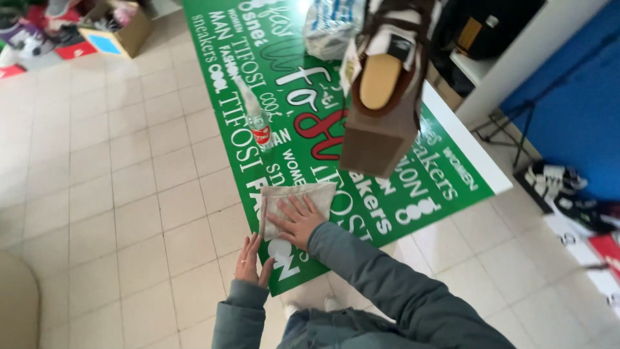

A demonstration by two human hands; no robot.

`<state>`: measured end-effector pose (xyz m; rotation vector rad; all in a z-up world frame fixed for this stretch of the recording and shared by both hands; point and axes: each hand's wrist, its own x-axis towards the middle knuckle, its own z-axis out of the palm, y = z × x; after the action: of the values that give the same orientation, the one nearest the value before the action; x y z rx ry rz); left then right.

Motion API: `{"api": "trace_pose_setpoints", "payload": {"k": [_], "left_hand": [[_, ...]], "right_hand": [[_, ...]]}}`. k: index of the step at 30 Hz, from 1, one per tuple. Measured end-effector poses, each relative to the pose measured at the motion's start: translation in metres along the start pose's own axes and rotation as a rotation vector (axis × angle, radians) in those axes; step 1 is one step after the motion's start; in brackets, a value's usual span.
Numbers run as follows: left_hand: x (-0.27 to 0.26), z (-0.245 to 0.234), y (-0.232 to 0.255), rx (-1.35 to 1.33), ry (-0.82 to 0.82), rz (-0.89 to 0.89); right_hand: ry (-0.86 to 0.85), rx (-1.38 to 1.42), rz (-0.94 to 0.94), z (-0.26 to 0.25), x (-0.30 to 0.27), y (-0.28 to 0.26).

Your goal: The person sprays a green counter with a cleaning solution and wipes it with a cloth. They move a shoe box and a plastic bag to reach different areas, then wipe the counter surface and edges. The person briefly picks up a sneaker and places it back on the counter before continuing to wipe.

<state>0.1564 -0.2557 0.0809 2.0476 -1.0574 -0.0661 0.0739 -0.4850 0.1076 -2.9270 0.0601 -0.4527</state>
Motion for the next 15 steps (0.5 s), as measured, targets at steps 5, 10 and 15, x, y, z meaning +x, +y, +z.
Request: {"api": "trace_pose_setpoints", "payload": {"k": [5,10,15], "left_hand": [[0.027,0.000,-0.047,-0.064,-0.056,0.123],[0.042,-0.011,-0.069,-0.100,-0.162,0.182],[0.025,-0.029,-0.062,-0.140,-0.202,0.102]], "right_hand": [[0.013,0.058,-0.067,-0.028,-0.080,-0.012],[-0.205,-0.125,0.270,-0.067,-0.089,0.064],[0.129,-0.295,0.471,-0.026,-0.095,0.088]]}}
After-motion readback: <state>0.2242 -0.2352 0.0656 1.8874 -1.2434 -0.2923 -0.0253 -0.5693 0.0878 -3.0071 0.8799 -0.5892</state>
